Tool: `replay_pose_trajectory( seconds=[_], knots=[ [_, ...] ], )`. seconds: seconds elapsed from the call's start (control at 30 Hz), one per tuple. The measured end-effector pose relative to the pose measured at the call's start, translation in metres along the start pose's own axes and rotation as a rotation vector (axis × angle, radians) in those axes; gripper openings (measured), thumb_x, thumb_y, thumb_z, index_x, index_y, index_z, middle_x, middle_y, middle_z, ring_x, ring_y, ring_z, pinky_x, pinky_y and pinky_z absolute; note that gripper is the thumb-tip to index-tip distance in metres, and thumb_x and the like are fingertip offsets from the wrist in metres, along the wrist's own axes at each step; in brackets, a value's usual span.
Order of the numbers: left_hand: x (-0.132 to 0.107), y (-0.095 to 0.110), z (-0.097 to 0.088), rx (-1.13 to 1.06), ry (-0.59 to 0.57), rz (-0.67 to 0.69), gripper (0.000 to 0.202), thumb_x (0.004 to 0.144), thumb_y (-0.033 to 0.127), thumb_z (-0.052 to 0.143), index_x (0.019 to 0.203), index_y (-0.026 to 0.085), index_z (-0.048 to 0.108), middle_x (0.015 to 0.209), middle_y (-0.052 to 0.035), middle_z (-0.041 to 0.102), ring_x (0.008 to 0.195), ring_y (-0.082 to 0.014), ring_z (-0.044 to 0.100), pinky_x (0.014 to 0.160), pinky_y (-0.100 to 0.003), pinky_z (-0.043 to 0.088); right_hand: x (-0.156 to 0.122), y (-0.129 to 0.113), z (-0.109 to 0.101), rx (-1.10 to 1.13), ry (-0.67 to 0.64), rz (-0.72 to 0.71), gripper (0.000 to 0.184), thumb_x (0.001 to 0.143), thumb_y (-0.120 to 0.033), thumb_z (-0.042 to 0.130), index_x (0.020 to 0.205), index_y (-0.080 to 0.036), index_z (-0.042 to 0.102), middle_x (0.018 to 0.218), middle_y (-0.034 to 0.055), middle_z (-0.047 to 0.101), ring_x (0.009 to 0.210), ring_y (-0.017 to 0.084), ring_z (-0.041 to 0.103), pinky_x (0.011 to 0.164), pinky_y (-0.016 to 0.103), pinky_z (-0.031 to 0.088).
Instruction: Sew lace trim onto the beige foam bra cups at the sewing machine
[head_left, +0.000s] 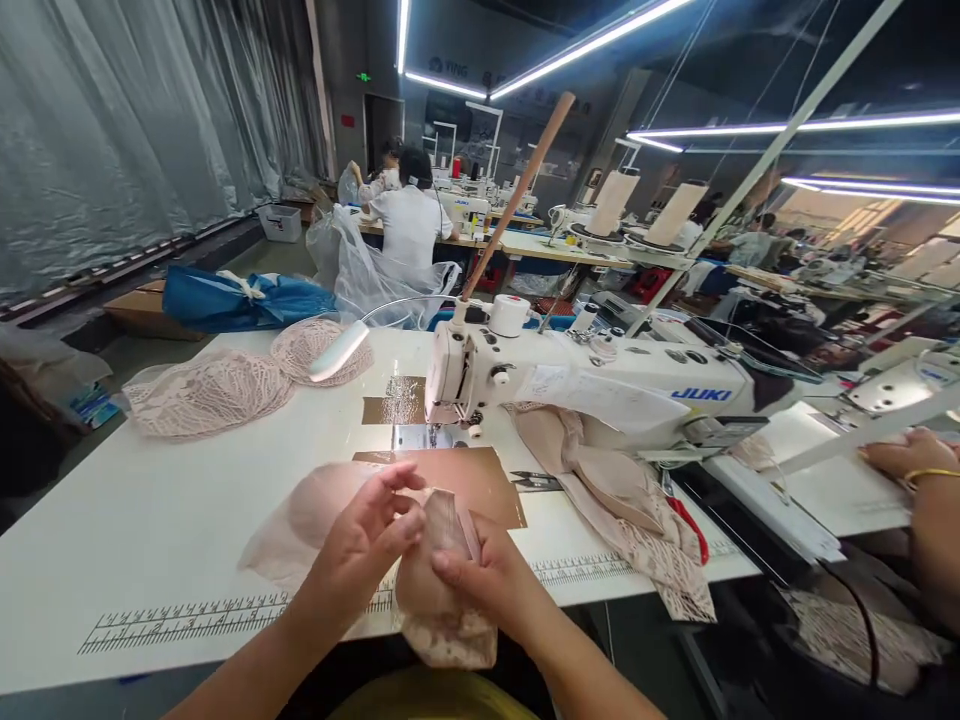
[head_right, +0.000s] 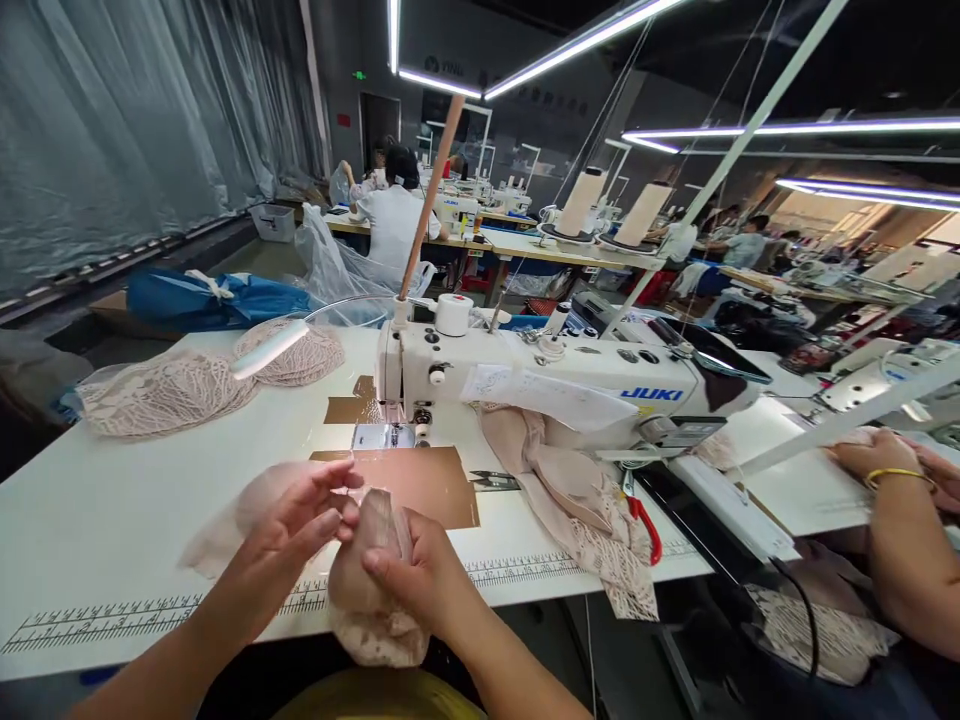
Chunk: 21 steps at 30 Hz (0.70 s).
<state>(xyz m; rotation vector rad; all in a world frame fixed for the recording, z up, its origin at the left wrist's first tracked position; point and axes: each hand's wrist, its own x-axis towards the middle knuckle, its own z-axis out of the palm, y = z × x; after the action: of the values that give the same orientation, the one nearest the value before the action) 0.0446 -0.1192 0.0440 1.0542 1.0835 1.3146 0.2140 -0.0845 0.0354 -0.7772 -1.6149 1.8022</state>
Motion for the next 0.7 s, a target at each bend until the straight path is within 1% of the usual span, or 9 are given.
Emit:
replay_pose_trajectory(
  seconds=[0.1, 0.17, 0.23, 0.3, 0.4, 0.47, 0.53, 0.63, 0.7],
  knots=[
    [-0.005, -0.006, -0.009, 0.247, -0.038, 0.084, 0.047, 0.086, 0.041, 0.063, 0.127, 0.024, 0.048, 0.117, -0.0080, 0.056, 0.106, -0.0227, 0.052, 0.090, -0.032, 0.044, 0.006, 0.009, -0.005, 0.194, -0.008, 0.030, 0.051, 0.072, -0.054, 0.073, 0.104, -0.017, 0.061, 0.090, 0.0042, 0.064, 0.083, 0.021, 0.061, 0.079, 0.033, 0.049],
    [-0.009, -0.010, -0.013, 0.304, -0.177, 0.000, 0.030, 0.088, 0.042, 0.060, 0.109, 0.020, 0.055, 0.094, -0.0049, 0.059, 0.088, -0.0197, 0.055, 0.077, -0.028, 0.047, 0.006, 0.011, -0.007, 0.226, 0.012, 0.049, 0.049, 0.069, -0.053, 0.077, 0.099, -0.017, 0.061, 0.086, 0.0021, 0.062, 0.077, 0.017, 0.059, 0.074, 0.029, 0.048],
    [-0.011, -0.012, -0.013, 0.309, -0.242, -0.070, 0.029, 0.092, 0.046, 0.052, 0.085, 0.018, 0.055, 0.075, -0.0007, 0.052, 0.067, -0.0140, 0.049, 0.059, -0.024, 0.043, 0.005, 0.011, -0.006, 0.231, -0.015, 0.093, 0.049, 0.065, -0.051, 0.080, 0.093, -0.017, 0.060, 0.083, 0.0004, 0.061, 0.074, 0.015, 0.057, 0.070, 0.025, 0.047],
    [-0.010, -0.011, -0.014, 0.331, -0.197, -0.072, 0.038, 0.094, 0.049, 0.045, 0.073, 0.018, 0.049, 0.067, 0.0011, 0.047, 0.059, -0.0117, 0.043, 0.053, -0.023, 0.038, 0.004, 0.009, -0.005, 0.240, -0.073, 0.134, 0.049, 0.062, -0.049, 0.083, 0.092, -0.016, 0.061, 0.083, 0.0004, 0.062, 0.074, 0.015, 0.058, 0.069, 0.024, 0.046],
    [-0.004, -0.008, -0.024, 0.518, -0.121, 0.050, 0.034, 0.096, 0.045, 0.040, 0.078, 0.019, 0.053, 0.072, -0.0012, 0.053, 0.066, -0.0154, 0.050, 0.060, -0.025, 0.043, 0.002, 0.008, -0.007, 0.293, -0.056, 0.146, 0.052, 0.060, -0.043, 0.085, 0.098, -0.016, 0.061, 0.085, 0.0019, 0.066, 0.077, 0.017, 0.062, 0.072, 0.027, 0.049],
    [0.001, -0.010, -0.037, 0.760, -0.067, 0.173, 0.027, 0.095, 0.043, 0.044, 0.095, 0.020, 0.059, 0.091, -0.0062, 0.063, 0.087, -0.0223, 0.058, 0.078, -0.032, 0.047, -0.001, 0.010, -0.016, 0.311, 0.052, 0.135, 0.057, 0.060, -0.040, 0.085, 0.105, -0.017, 0.059, 0.089, 0.0038, 0.068, 0.078, 0.020, 0.065, 0.073, 0.031, 0.051],
    [0.004, -0.016, -0.056, 1.007, -0.044, 0.236, 0.032, 0.091, 0.043, 0.050, 0.113, 0.022, 0.059, 0.116, -0.0101, 0.063, 0.110, -0.0294, 0.054, 0.096, -0.040, 0.043, -0.008, 0.011, -0.034, 0.269, 0.198, 0.126, 0.059, 0.061, -0.039, 0.085, 0.109, -0.019, 0.059, 0.091, 0.0058, 0.070, 0.079, 0.023, 0.067, 0.073, 0.036, 0.053],
    [0.005, -0.031, -0.090, 1.269, -0.014, 0.246, 0.041, 0.087, 0.045, 0.052, 0.119, 0.021, 0.062, 0.129, -0.0130, 0.058, 0.122, -0.0351, 0.049, 0.103, -0.050, 0.038, -0.034, 0.004, -0.072, 0.128, 0.449, 0.138, 0.042, 0.067, -0.041, 0.080, 0.101, -0.022, 0.064, 0.086, 0.0095, 0.072, 0.071, 0.028, 0.068, 0.066, 0.042, 0.054],
    [0.004, -0.038, -0.116, 1.357, 0.026, 0.249, 0.045, 0.086, 0.046, 0.052, 0.122, 0.020, 0.062, 0.132, -0.0136, 0.057, 0.124, -0.0366, 0.048, 0.104, -0.051, 0.038, -0.063, -0.010, -0.092, -0.006, 0.702, 0.109, 0.033, 0.071, -0.044, 0.076, 0.097, -0.026, 0.068, 0.087, 0.0119, 0.073, 0.071, 0.030, 0.069, 0.063, 0.043, 0.053]
  ],
)
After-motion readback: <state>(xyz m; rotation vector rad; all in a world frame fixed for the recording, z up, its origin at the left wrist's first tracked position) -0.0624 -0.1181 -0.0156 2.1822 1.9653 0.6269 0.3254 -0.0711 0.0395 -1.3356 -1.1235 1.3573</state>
